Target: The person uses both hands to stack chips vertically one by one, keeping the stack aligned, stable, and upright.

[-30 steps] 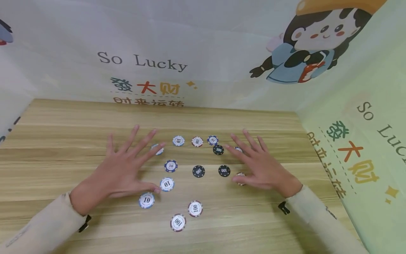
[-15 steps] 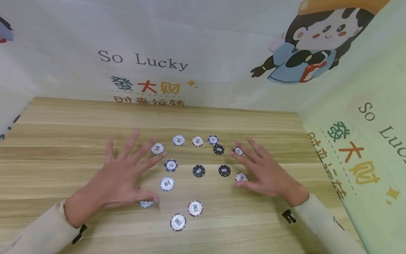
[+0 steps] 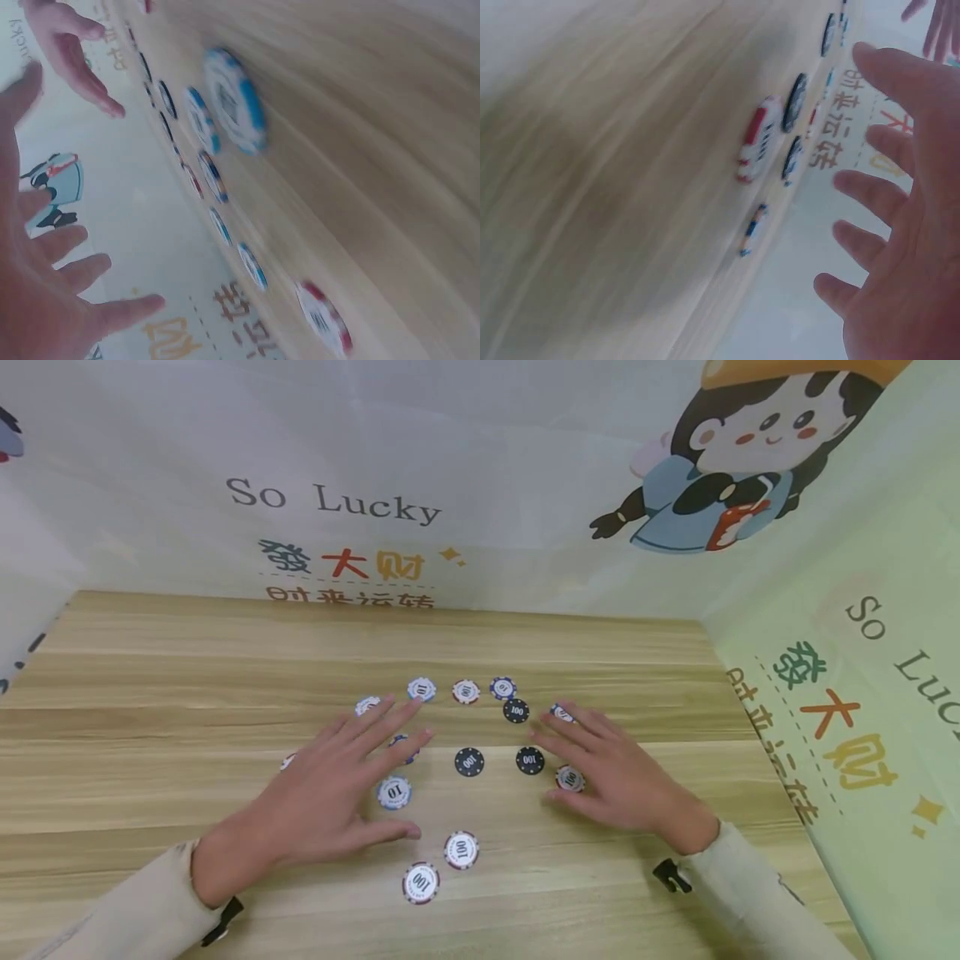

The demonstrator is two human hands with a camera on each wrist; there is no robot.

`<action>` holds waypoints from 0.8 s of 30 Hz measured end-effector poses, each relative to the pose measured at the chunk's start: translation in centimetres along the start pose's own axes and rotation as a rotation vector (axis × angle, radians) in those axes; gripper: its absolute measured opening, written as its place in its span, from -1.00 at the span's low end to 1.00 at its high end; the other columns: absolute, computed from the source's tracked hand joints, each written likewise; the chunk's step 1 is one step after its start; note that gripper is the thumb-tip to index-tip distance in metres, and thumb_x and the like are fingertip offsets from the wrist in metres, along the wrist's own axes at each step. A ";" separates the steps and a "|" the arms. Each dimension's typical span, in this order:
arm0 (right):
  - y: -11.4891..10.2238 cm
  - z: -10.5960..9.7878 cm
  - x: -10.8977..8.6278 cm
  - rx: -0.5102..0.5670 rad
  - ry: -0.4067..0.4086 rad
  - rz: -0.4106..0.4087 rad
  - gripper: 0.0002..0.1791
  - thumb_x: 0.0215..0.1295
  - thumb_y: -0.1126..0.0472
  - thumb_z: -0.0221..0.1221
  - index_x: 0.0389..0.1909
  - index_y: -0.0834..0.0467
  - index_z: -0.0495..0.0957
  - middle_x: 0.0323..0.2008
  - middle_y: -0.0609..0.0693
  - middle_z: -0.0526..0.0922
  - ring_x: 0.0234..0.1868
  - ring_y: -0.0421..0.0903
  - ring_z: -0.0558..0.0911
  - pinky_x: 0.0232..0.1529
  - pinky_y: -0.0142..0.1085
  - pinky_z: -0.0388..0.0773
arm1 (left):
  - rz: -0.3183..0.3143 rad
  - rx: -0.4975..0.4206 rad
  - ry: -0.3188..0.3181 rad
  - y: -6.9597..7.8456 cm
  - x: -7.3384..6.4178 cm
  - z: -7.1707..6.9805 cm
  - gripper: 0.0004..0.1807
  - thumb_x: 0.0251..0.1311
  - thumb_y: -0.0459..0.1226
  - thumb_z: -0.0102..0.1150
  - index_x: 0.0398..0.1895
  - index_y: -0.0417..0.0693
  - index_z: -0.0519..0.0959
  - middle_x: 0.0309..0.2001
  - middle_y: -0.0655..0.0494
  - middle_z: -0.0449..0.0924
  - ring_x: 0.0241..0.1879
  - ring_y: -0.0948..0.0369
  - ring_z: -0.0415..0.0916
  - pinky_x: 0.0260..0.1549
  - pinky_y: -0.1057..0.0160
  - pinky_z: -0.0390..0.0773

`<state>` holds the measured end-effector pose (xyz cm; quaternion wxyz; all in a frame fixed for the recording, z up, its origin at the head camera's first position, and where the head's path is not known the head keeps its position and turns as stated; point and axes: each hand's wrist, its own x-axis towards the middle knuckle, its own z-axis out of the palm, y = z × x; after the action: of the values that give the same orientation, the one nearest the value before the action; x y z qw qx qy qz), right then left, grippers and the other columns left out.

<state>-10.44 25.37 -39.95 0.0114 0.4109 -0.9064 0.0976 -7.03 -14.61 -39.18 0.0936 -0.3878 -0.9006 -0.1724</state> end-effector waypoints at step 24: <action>-2.7 -0.4 3.1 0.076 -0.049 -0.077 -0.40 0.61 0.01 0.29 0.57 0.06 0.48 0.49 0.05 0.56 0.65 0.25 0.30 0.56 0.28 0.27 | 0.024 -0.202 -0.237 1.4 3.7 2.9 0.10 0.18 -0.01 0.69 0.74 0.14 0.28 0.61 -0.04 0.39 0.46 -0.10 0.50 0.29 -0.25 0.59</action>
<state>-10.49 21.38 -38.80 -0.0224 0.4476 -0.8857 0.1212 -8.63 -10.13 -40.37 -0.0509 -0.4236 -0.8787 -0.2140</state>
